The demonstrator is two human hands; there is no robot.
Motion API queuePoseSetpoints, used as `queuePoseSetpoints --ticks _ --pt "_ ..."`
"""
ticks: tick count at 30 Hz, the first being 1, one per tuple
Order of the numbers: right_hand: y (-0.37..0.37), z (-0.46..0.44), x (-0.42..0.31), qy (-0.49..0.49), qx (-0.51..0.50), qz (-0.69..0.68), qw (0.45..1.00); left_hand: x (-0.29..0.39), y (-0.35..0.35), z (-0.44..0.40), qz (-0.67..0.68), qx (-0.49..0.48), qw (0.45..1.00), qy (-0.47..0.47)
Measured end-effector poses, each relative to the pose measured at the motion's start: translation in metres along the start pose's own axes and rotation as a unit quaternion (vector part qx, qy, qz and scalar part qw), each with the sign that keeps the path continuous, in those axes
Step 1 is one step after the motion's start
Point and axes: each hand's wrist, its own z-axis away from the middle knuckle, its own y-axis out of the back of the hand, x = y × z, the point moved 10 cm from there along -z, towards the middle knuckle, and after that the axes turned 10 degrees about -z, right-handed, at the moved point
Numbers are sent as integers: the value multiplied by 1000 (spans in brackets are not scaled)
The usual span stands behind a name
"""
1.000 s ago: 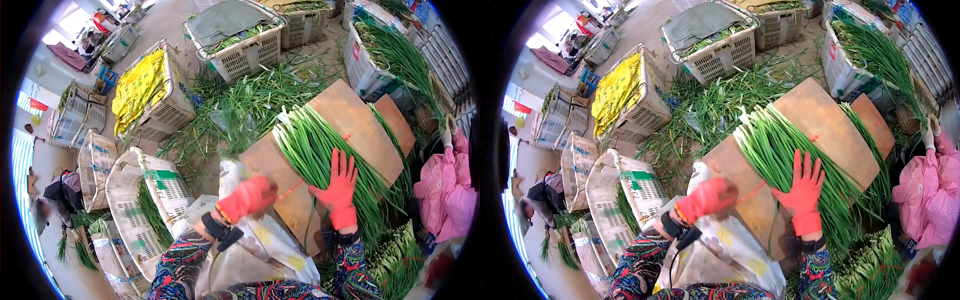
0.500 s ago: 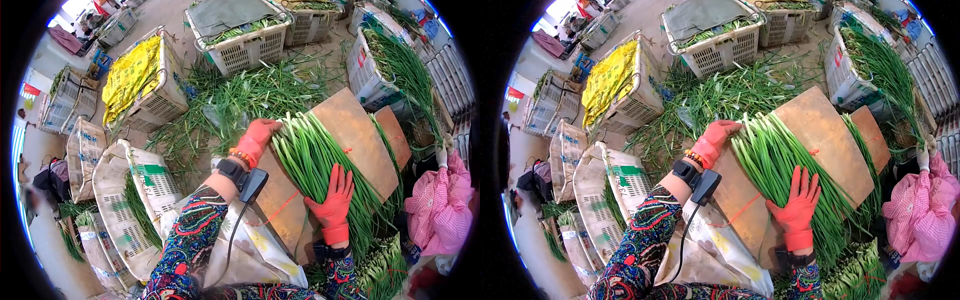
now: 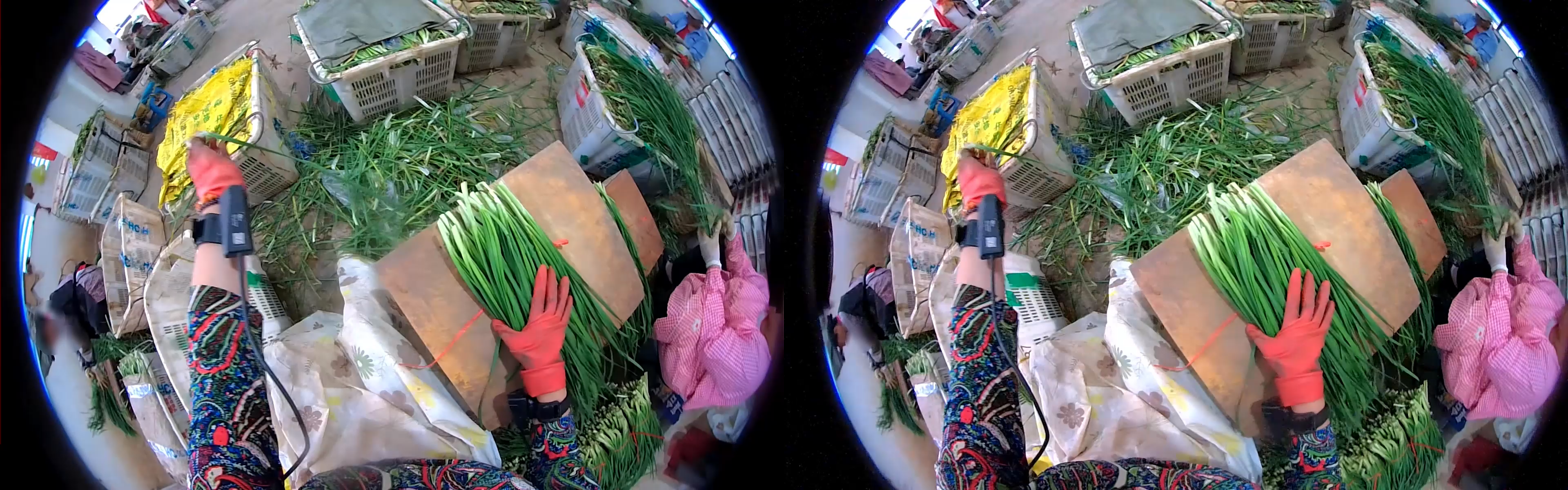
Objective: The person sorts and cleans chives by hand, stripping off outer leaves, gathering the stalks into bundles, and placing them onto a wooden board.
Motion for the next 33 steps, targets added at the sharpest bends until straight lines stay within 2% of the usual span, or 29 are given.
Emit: queuePoseSetpoints --ticks 1,3,5,6,7,8,9,11,13,14,16,20,23,24,25,27,29,30,33 --pt "0 0 0 -1 -1 1 1000 -38 -20 -22 129 -2 988 81" --pt "1 0 -1 4 3 -1 1000 -55 -32 -42 87 -57 992 72" --pt "1 0 -1 14 8 -3 1000 -15 -32 -31 117 -91 989 -8" --pt "0 1 -2 21 13 3 1000 -19 -65 -2 374 -235 871 216" --pt "1 1 -1 23 17 13 1000 7 -94 45 580 -336 621 406" --pt "1 2 -1 29 19 20 999 35 -83 61 486 -445 690 298" --pt "-1 2 -3 38 20 24 999 46 -68 83 369 -539 734 185" --pt "1 4 -8 44 8 48 998 43 -22 102 373 -542 751 -52" --pt "10 9 -22 62 12 80 995 -22 8 135 355 -581 690 247" --pt "18 12 -31 70 4 83 994 -63 23 151 356 -566 693 271" --pt "37 18 -52 85 -17 99 991 -143 85 182 360 -509 684 377" --pt "59 30 -147 259 -7 19 966 -285 233 280 341 -335 654 586" --pt "14 45 -215 305 -209 -144 918 -355 331 369 343 -203 620 676" --pt "-3 54 -250 340 -204 -202 895 -367 349 396 323 -175 604 707" --pt "-30 63 -271 301 -264 -258 879 -380 365 427 331 -165 583 723" --pt "-72 92 -327 351 -328 -276 832 -393 380 471 359 -147 547 742" --pt "-125 115 -369 340 -429 -276 790 -393 382 494 364 -160 528 750" --pt "-148 125 -390 365 -444 -251 779 -393 375 502 357 -171 527 752" --pt "-202 167 -467 570 -363 -190 712 -414 327 548 348 -206 493 770"
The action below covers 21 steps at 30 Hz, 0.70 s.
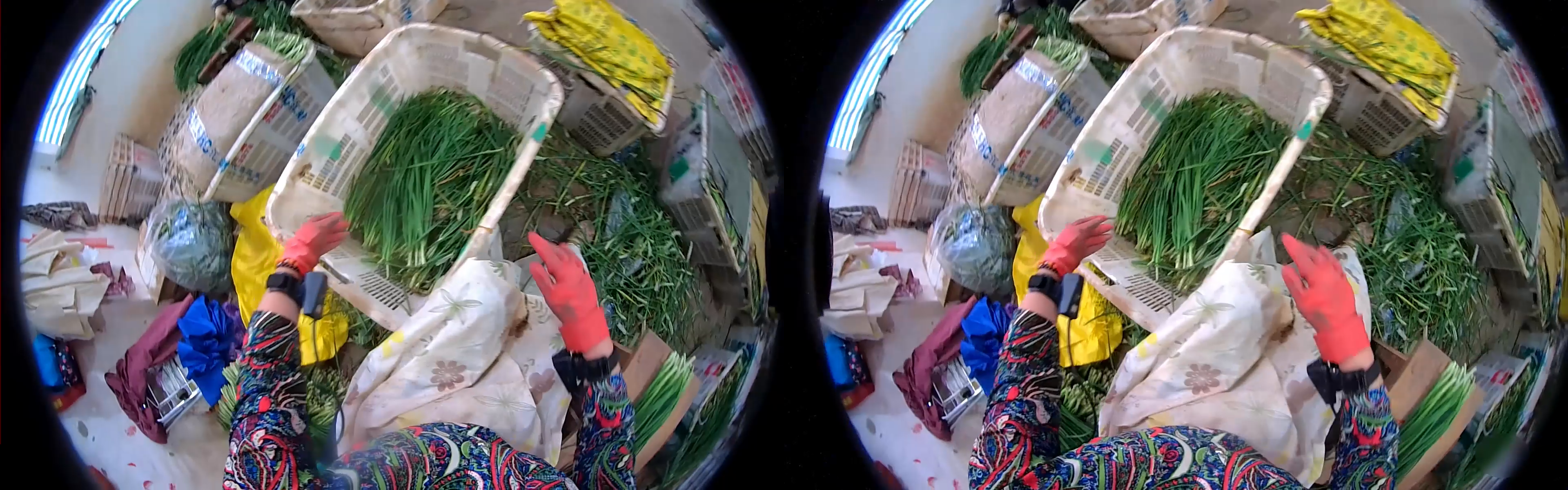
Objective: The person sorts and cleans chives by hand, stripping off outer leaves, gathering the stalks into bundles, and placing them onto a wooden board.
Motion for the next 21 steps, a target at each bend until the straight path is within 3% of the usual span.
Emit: queuePoseSetpoints --ticks 4,6,7,8,10,13,16,17,18,21 --pt "-74 -84 20 76 -67 39 994 -28 -30 -60 -157 -2 987 42" --pt "-102 -115 44 116 -44 85 989 -40 -40 -97 -465 13 881 85" --pt "-110 -124 51 124 -49 97 986 -29 -50 -85 -519 58 841 141" --pt "-117 -131 58 132 -55 109 984 -47 -66 -97 -503 -11 847 174" --pt "-123 -138 66 130 -59 97 985 -70 -77 -112 -475 96 851 200" --pt "-119 -139 68 112 -50 35 992 -142 -80 -159 -384 145 892 190" --pt "-121 -142 69 84 -74 30 993 -146 -117 -162 -224 131 956 137" --pt "-117 -142 65 97 -62 36 993 -138 -131 -159 -263 96 950 140" --pt "-117 -144 63 86 -68 32 994 -139 -133 -159 -380 160 901 133" --pt "-116 -142 59 106 -51 51 992 -139 -119 -155 -429 193 858 205"
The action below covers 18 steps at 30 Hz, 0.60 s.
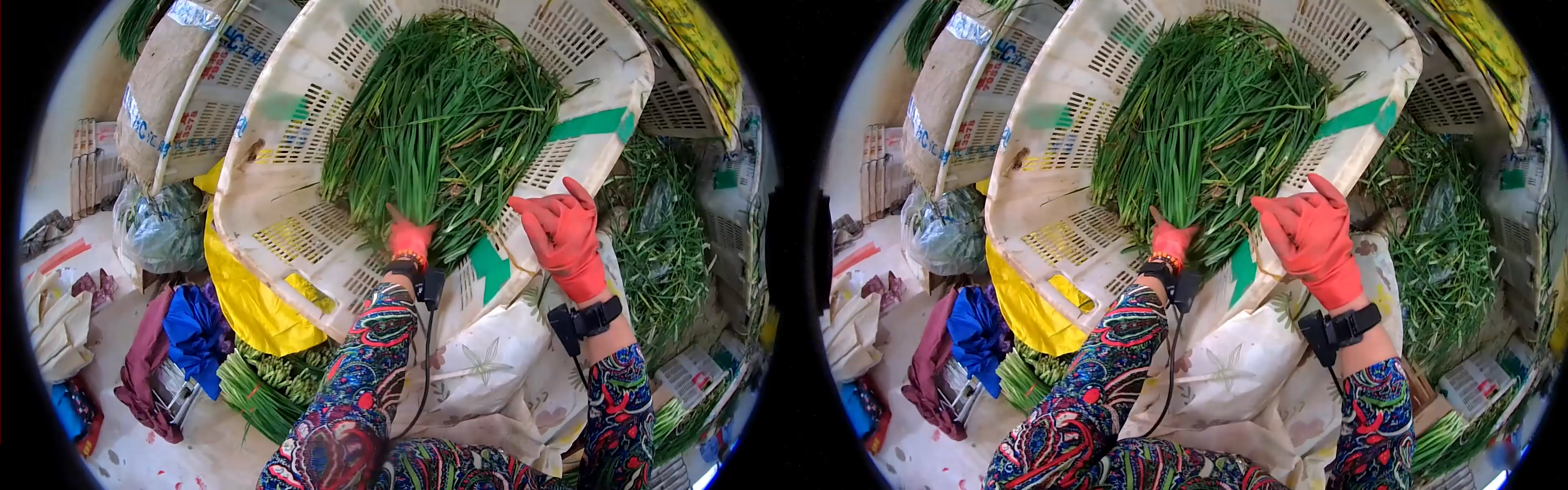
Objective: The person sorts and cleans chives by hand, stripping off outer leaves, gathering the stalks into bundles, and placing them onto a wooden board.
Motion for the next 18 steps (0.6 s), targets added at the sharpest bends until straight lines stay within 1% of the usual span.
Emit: queuePoseSetpoints --ticks 1,3,4,5,6,7,8,9,10,11,13,16,18 --pt "-1 -1 2 -8 -6 -2 1000 0 6 0 43 -40 998 -7" --pt "-4 -1 4 -24 -21 -11 999 -10 -5 -34 93 -36 990 -104" --pt "-6 -1 4 -26 -29 -3 999 -11 13 -30 55 -51 993 -94" --pt "-5 -2 3 -22 -28 0 999 -27 14 -49 8 -61 996 -68" --pt "-5 -1 3 -20 -28 4 999 -39 21 -69 21 -45 993 -106" --pt "-6 -1 2 -19 -28 7 999 -47 37 -82 -16 -26 992 -126" --pt "-6 -2 3 -27 -31 5 999 -50 54 -89 -5 -52 986 -159" --pt "-7 -2 3 -29 -36 6 999 -58 76 -102 -35 -11 986 -163" --pt "-8 -2 3 -30 -40 9 999 -61 98 -110 -46 9 989 -139" --pt "-9 -2 4 -32 -45 13 998 -69 112 -117 13 -3 992 -128" --pt "-10 -3 3 -38 -61 21 997 -75 106 -145 58 -20 983 -171" --pt "-12 -4 4 -37 -69 34 996 -68 83 -150 -10 -33 988 -147" --pt "-12 -5 4 -42 -75 38 996 -60 60 -147 -27 -61 988 -142"
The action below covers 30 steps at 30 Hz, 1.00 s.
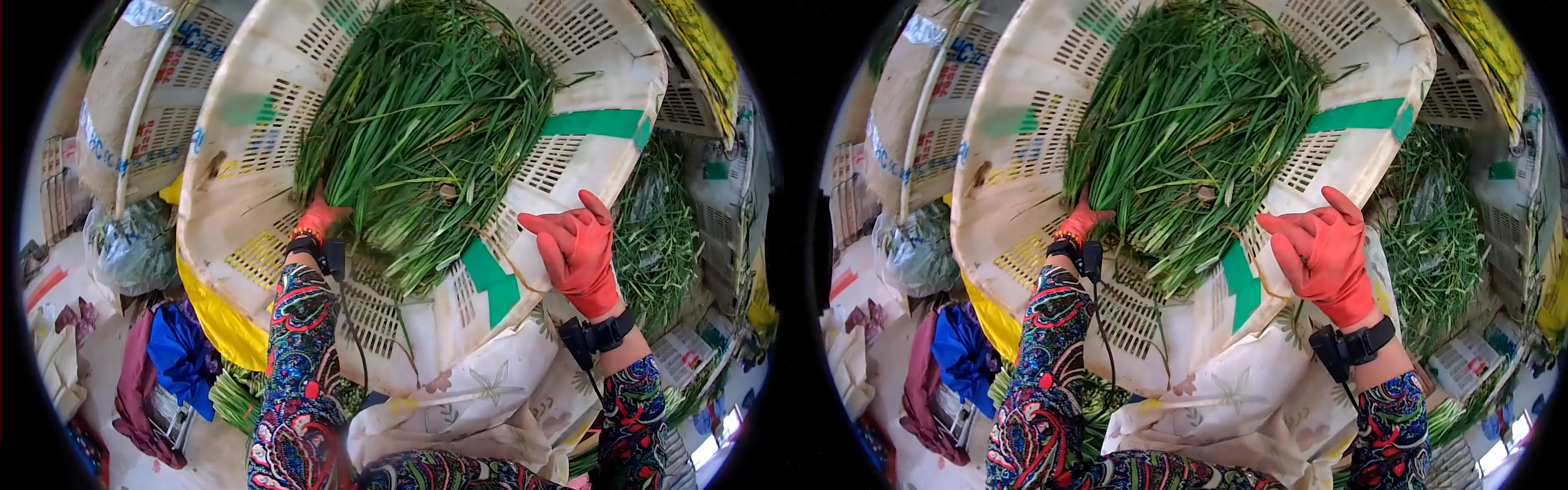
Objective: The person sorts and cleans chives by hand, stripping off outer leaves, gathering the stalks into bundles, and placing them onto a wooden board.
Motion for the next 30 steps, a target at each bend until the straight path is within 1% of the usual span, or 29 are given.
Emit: queuePoseSetpoints --ticks 2,5,6,9,10,13,14,17,18,19,21,24,27,28,29,30 --pt "-1 -2 0 -6 -9 8 1000 15 -19 -8 -27 -23 999 -3" --pt "-4 -1 1 4 -17 28 999 35 -21 -8 -60 -39 997 20" --pt "-3 0 -1 11 -14 40 999 29 -23 -20 -54 8 999 -1" --pt "-3 1 -2 12 -19 47 999 31 -23 -29 6 77 995 -69" --pt "-3 1 -1 13 -15 46 999 31 -25 -29 32 70 995 -63" --pt "-1 0 0 18 -2 32 999 15 -38 -47 14 14 999 -47" --pt "1 0 -1 21 3 27 999 16 -37 -49 32 17 997 -73" --pt "1 2 0 25 11 20 999 -14 -55 -71 66 -123 989 -58" --pt "1 2 0 26 6 25 999 26 -30 -24 160 -163 970 -85" --pt "1 1 0 27 2 28 999 33 -18 -11 139 -190 968 -83" --pt "1 4 3 29 14 -1 999 45 16 15 126 -168 976 -55" --pt "0 7 6 28 23 -22 999 59 40 34 168 -205 962 -72" --pt "-2 8 7 30 11 -16 999 76 60 67 206 -230 947 -91" --pt "6 7 3 53 60 -30 996 85 67 90 243 -233 938 -88" --pt "7 9 4 52 71 -31 996 77 60 103 293 -254 921 -32" --pt "7 9 4 52 81 -32 995 86 62 118 298 -255 919 -46"
